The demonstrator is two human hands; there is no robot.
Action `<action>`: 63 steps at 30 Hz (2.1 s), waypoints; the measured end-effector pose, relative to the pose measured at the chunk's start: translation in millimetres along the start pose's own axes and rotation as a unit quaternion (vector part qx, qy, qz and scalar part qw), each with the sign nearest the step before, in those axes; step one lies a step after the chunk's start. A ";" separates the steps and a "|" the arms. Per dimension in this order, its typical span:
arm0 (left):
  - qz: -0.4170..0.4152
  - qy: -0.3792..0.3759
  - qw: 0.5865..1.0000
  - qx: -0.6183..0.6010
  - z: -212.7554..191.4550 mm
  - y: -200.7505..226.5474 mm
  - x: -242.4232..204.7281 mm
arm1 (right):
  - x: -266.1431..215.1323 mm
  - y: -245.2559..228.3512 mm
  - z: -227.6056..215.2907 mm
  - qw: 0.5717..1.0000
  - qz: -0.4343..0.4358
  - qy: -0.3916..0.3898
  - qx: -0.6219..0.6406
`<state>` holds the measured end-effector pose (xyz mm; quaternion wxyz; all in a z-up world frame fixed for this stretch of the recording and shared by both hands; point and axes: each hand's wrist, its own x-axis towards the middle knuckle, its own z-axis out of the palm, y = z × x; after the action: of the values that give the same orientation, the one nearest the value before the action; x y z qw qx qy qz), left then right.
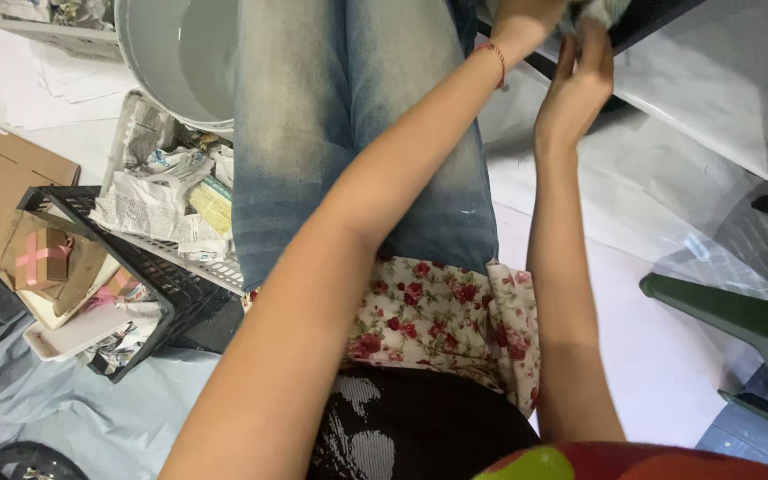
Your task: The person sits on the floor and wraps individual glass cups and mugs with newspaper. They fold the paper around each item, place the wrapped items into a basket, and occasionally dip their hands into a bucket of water. The person also wipes a shelf with a cloth.
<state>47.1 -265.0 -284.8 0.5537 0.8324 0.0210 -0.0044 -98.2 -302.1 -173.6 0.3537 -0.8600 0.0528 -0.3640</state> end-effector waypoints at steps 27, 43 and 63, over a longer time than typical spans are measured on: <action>0.377 -0.112 0.906 -0.155 -313.7 139.5 -183.7 | -27.1 -184.5 -130.0 0.859 0.095 -0.088 0.494; 0.472 -0.060 0.879 -0.030 -325.3 145.5 -196.4 | -25.9 -209.2 -130.8 0.947 0.169 -0.142 0.232; -0.015 -0.457 0.779 -0.429 -265.4 23.9 -178.4 | -32.3 -242.1 -111.1 0.958 0.102 -0.099 0.248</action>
<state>-134.3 -34.9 -154.7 0.7983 0.4083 -0.2222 -0.3829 -235.8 -174.1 17.9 0.5949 -0.7669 0.0132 -0.2404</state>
